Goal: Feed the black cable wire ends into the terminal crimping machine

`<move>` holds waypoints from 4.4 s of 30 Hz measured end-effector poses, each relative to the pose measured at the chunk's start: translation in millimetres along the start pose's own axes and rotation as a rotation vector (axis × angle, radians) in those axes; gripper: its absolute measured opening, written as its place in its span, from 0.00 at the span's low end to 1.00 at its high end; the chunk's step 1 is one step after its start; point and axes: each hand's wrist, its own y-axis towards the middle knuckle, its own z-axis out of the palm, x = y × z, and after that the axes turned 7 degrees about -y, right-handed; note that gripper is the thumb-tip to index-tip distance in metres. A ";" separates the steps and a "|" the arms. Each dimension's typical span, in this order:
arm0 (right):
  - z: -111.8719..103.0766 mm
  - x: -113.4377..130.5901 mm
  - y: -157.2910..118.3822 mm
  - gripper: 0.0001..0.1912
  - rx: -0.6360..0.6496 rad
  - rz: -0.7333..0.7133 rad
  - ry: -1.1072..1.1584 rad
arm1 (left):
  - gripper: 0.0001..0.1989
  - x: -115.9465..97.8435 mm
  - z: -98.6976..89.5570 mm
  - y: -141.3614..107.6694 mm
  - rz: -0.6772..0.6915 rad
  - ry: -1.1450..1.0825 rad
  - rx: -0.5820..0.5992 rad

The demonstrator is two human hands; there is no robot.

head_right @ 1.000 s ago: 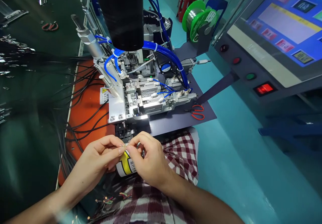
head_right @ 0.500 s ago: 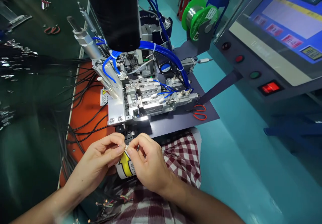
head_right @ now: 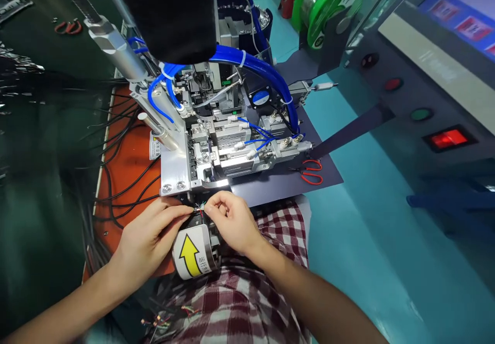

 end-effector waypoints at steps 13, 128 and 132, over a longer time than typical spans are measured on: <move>0.3 -1.7 3.5 0.08 0.009 0.043 0.038 | 0.18 18.9 3.7 -4.9 0.119 0.142 0.055; 14.4 -5.1 -3.8 0.05 -0.265 -0.239 -0.295 | 0.16 19.3 7.7 -6.9 0.196 0.189 -0.004; 14.0 -6.9 -5.8 0.06 -0.260 -0.236 -0.347 | 0.16 20.9 8.4 -6.7 0.194 0.177 0.003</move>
